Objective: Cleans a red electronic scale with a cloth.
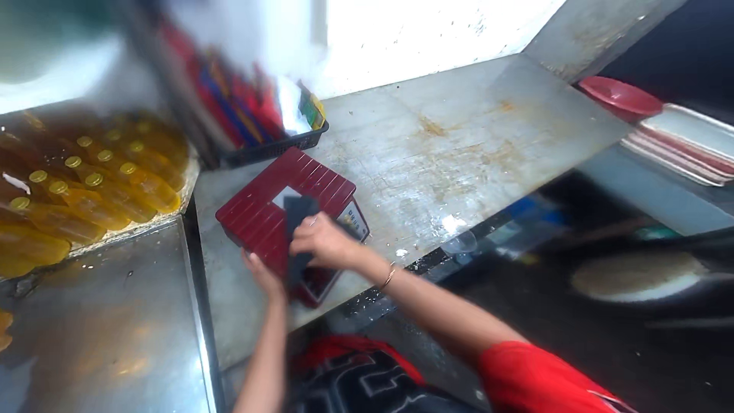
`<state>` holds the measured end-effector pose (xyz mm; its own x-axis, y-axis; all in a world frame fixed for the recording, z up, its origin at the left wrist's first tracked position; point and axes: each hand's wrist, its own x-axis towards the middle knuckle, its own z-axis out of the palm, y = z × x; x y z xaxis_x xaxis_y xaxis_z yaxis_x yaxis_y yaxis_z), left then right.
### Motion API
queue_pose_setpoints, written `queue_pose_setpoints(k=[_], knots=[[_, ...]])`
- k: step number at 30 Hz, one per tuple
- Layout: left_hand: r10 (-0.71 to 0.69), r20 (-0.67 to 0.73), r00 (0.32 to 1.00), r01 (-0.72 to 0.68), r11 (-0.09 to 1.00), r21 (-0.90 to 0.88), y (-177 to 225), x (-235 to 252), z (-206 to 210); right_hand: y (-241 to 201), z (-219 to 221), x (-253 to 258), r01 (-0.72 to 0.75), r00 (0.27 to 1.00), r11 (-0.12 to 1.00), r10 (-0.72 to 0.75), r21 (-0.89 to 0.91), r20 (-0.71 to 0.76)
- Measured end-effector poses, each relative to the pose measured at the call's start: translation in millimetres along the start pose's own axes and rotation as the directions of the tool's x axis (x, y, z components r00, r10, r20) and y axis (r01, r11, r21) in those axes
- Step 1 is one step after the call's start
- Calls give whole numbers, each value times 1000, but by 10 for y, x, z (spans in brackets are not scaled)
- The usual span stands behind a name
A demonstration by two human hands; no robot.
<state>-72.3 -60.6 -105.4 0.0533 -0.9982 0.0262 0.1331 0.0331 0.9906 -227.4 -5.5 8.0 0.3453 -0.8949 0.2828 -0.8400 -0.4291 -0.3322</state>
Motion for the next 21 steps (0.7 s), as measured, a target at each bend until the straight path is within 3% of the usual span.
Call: queue_pose_setpoints(k=[2,4,6,10,12,15,19,21], knots=[[41,87,995,-46,997,54,-149,21,-123,-344,206,101,128,992,989,-127,72,-25],[21,106,994,-21,1000,3,-134,27,-143,-274,146,121,202,979,973,-201,117,-16],[4,53,999,-3,1000,-27,-19,-10,-90,140,-140,-16,143,989,984,-145,109,10],[-57,-5,998,57,997,-51,22,-46,-23,1380,-686,-369,-52,998,999,52,7,24],[-68,-26,997,66,997,-42,27,-73,-19,1547,-750,-398,-88,993,996,90,-28,72],[-35,-40,999,32,998,-55,60,-85,-11,1130,-635,-250,-70,984,998,70,-1,167],[-41,-58,997,31,986,-163,-14,-72,-12,13,-87,-3,84,994,996,-85,15,65],[-45,-98,994,23,976,-215,-34,-45,5,-381,119,194,69,996,997,-67,-29,63]])
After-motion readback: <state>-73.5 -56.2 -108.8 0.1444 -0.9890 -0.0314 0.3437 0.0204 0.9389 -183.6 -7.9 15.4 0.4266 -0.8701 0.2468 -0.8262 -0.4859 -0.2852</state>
